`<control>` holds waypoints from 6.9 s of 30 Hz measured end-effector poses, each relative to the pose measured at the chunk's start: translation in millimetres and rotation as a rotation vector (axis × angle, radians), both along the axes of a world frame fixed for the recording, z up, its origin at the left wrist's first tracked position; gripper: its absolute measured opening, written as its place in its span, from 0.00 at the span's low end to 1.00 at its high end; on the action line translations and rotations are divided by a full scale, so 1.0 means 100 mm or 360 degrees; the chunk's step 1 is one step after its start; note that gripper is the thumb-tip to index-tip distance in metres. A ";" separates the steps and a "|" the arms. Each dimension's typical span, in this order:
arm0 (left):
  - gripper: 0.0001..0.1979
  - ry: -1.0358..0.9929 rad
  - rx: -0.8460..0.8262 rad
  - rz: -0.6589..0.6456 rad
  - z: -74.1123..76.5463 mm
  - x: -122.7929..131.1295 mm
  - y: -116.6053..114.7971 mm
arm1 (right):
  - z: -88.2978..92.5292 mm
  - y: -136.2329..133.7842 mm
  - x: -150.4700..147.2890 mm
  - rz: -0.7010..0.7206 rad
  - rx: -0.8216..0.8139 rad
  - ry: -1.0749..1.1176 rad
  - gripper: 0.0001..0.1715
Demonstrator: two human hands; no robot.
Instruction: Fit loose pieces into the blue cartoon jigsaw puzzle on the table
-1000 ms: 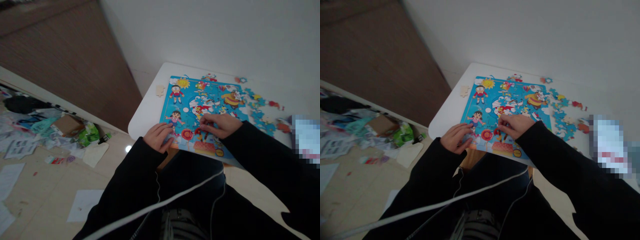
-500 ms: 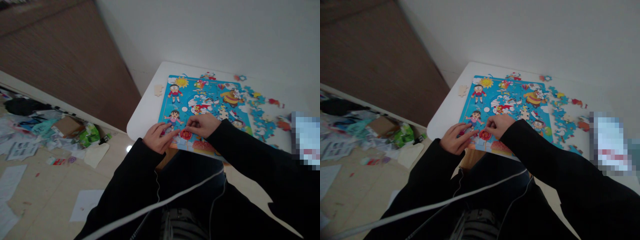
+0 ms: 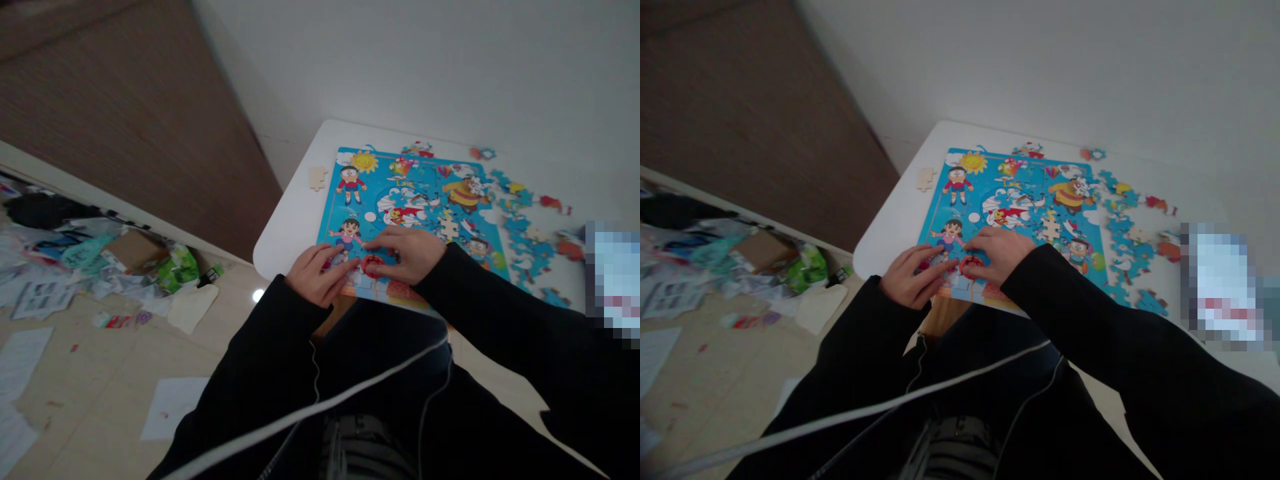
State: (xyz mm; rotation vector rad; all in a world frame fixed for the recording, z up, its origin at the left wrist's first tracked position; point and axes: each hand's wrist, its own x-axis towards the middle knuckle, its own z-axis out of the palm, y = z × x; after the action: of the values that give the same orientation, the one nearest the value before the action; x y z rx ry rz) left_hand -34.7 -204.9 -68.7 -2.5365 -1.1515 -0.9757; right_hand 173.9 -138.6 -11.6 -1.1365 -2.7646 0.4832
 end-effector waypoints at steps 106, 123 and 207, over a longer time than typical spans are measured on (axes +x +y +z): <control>0.15 -0.0042 -0.0079 0.0043 0.00 0.03 -0.03 | -0.09 -0.04 -0.02 -0.0268 -0.0202 0.0173 0.15; 0.15 0.0046 -0.0072 0.0043 0.00 0.01 -0.01 | 0.03 -0.02 0.28 -0.0305 0.0122 0.0150 0.10; 0.13 0.0023 -0.0029 0.0036 -0.01 0.03 -0.01 | 0.11 0.08 0.03 0.0110 -0.0253 0.0437 0.08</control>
State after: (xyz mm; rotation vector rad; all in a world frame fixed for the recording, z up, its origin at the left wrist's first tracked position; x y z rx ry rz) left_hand -32.1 -205.4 -69.4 -2.5344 -1.1879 -0.9441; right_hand 177.3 -130.2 -0.3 -0.9252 -2.5690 0.8138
